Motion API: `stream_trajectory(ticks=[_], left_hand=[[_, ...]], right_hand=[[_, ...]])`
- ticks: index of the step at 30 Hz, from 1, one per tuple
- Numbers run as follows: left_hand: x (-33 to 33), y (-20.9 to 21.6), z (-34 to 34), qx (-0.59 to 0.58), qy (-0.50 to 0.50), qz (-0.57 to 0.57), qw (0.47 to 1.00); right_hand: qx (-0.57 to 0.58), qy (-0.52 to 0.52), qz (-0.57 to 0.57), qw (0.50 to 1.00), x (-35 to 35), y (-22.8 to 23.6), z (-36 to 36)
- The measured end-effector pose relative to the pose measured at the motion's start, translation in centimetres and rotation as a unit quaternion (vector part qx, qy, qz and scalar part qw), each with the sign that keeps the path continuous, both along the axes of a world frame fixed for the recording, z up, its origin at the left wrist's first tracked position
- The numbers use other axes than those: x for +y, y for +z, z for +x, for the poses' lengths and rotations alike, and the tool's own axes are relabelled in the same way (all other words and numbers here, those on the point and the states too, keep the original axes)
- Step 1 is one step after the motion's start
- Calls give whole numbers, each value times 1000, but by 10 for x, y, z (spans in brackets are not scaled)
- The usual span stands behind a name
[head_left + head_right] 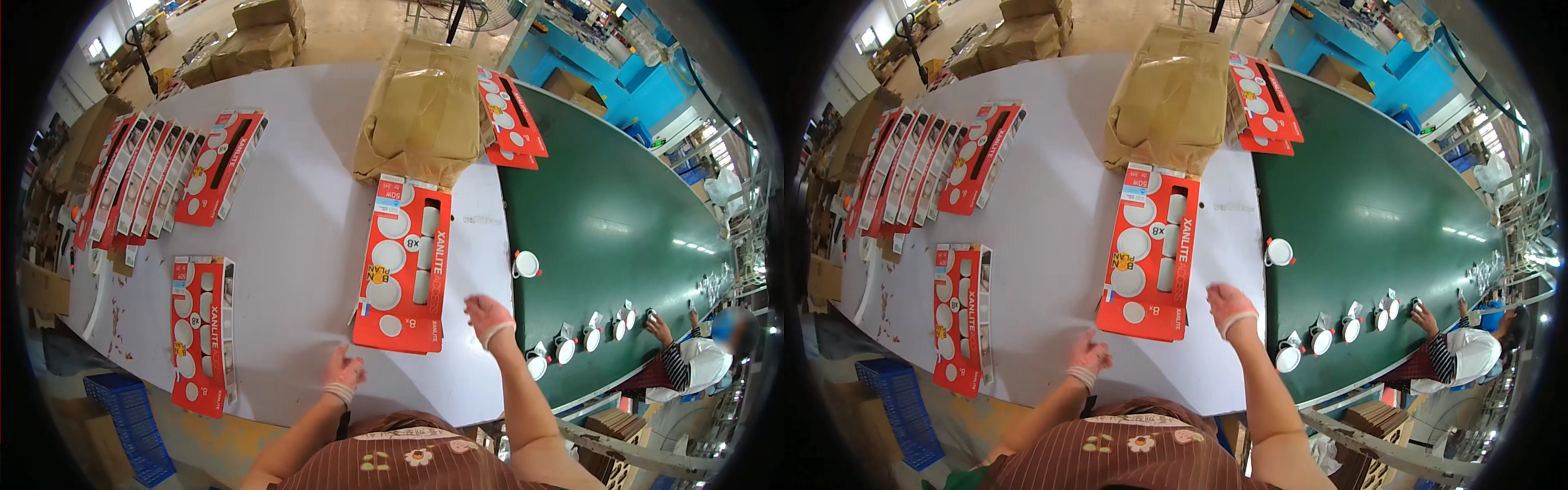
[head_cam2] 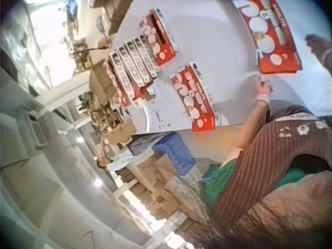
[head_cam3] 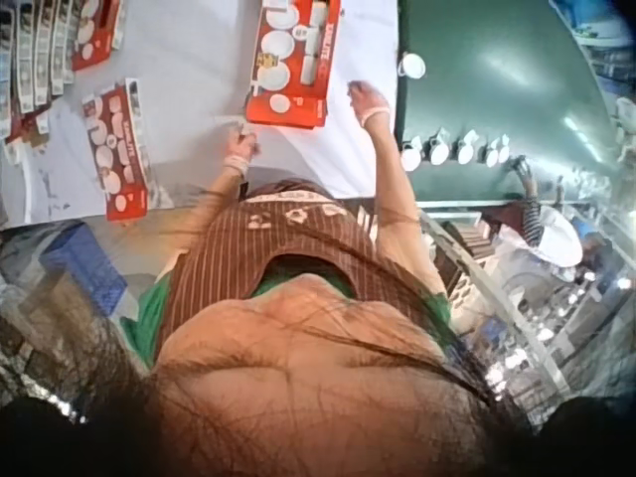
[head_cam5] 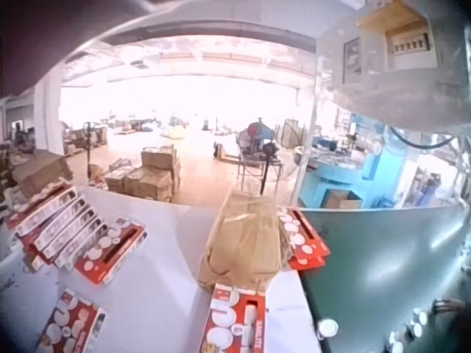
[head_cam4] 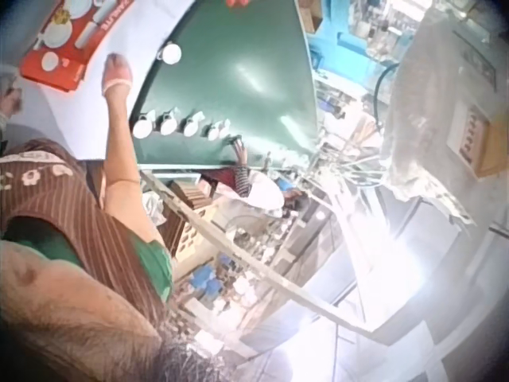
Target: The person places round light fixtures into circular slots of a cardboard insert, slides the filled insert into a packaging box, and loads more light fixtures into another insert.
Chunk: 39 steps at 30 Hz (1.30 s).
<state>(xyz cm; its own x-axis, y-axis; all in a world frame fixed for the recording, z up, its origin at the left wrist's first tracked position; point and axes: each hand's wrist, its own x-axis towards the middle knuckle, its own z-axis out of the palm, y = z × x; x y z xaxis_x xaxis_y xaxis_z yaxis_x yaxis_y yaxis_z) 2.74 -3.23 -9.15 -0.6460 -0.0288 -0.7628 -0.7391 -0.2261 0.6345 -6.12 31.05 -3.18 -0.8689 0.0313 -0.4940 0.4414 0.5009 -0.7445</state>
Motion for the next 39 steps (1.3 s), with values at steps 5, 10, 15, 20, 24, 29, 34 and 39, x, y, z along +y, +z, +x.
stream_trajectory(ticks=[5,10,15,20,24,29,34,39], left_hand=[[39,19,-9,-51,91,81,991],[40,-2,21,-172,109,268,942],[76,18,-16,-96,75,234,964],[40,-55,22,-21,197,314,928],[38,-55,3,-55,276,263,923],[-40,-76,46,165,153,169,960],[-100,-122,84,182,240,268,915],[-112,-150,93,310,-81,-289,902]], right_hand=[[-8,102,66,993,-58,47,-139],[106,446,485,744,-45,-59,-255],[80,497,434,748,16,-107,-310],[4,559,337,758,-53,-23,-283],[-12,399,307,864,-25,-39,-257],[-229,381,130,886,-68,35,-161],[-17,701,173,692,-74,-23,-90],[-83,333,274,899,-92,25,-47]])
